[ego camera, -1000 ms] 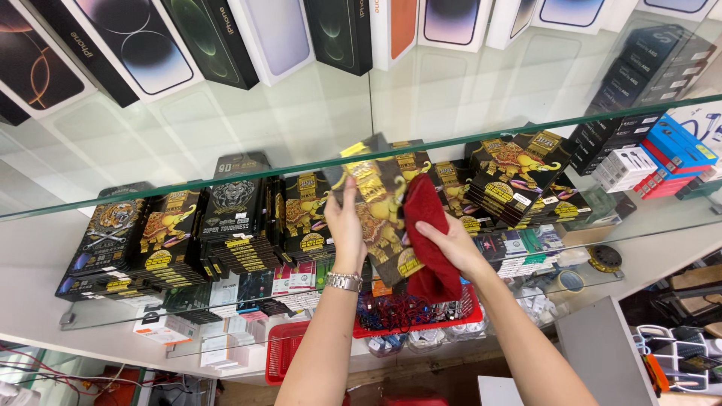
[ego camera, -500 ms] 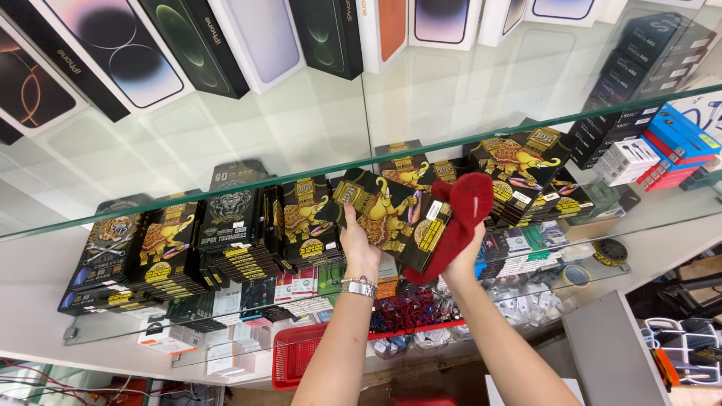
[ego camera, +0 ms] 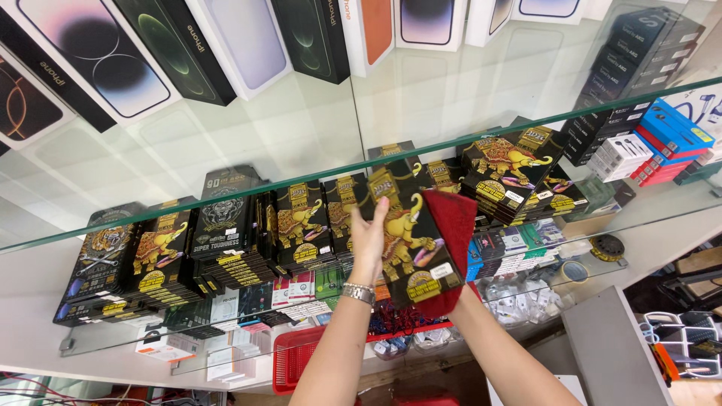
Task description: The person wipes the surfaces of multiple small product boxes on a glass shelf using a red cloth. They handle the boxes one at a time, wiping each and then placing it back on the shelf. The action is repeated across several boxes in a row.
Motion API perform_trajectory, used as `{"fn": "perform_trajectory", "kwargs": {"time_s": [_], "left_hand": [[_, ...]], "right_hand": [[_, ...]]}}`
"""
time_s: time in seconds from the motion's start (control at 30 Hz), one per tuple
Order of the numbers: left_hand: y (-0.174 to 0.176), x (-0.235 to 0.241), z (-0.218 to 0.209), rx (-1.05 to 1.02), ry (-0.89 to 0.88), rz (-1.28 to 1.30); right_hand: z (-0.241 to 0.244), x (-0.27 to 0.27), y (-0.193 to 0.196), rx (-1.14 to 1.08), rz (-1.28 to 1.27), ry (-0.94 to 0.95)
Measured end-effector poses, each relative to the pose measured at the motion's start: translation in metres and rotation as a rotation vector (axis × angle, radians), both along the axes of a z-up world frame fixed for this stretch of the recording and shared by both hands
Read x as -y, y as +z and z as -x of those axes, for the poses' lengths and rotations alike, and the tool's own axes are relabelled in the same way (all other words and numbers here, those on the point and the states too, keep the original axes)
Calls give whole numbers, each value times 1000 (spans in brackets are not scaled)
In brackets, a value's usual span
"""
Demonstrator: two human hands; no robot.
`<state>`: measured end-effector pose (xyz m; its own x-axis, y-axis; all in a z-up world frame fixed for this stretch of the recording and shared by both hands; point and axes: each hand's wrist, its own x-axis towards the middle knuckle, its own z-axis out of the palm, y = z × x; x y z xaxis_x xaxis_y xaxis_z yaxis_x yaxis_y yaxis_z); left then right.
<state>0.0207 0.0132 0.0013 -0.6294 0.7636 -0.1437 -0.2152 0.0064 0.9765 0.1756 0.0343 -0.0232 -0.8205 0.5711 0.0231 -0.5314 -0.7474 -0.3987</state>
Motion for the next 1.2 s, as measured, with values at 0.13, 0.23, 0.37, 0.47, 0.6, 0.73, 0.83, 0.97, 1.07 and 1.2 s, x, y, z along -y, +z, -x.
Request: {"fn": "perform_trajectory", "kwargs": {"time_s": [0.13, 0.23, 0.37, 0.47, 0.6, 0.73, 0.83, 0.97, 1.07, 1.2], "left_hand": [[8, 10, 44, -34, 145, -180], [5, 21, 71, -360, 299, -13], [-7, 31, 96, -419, 354, -39], [-21, 43, 118, -482, 377, 45], [-41, 53, 136, -270, 306, 68], [-46, 48, 142, -179, 169, -71], [-42, 38, 140, -149, 120, -44], [-33, 30, 131, -388, 60, 98], [-34, 38, 123, -909, 91, 212], [-47, 53, 118, -1209, -32, 309]], "right_hand": [[-17, 5, 11, 411, -333, -40], [-16, -16, 28, 808, -757, -268], [9, -50, 50, 1212, -1209, -772], [26, -77, 62, 1361, -1464, -899], [41, -86, 61, 1472, -2061, -885], [50, -47, 41, 1390, -1537, -645], [59, -7, 18, 896, -941, -185], [83, 6, 8, 784, -708, -300], [99, -1, 8, 1276, -1022, -358], [132, -18, 5, 1460, -1407, -544]]}}
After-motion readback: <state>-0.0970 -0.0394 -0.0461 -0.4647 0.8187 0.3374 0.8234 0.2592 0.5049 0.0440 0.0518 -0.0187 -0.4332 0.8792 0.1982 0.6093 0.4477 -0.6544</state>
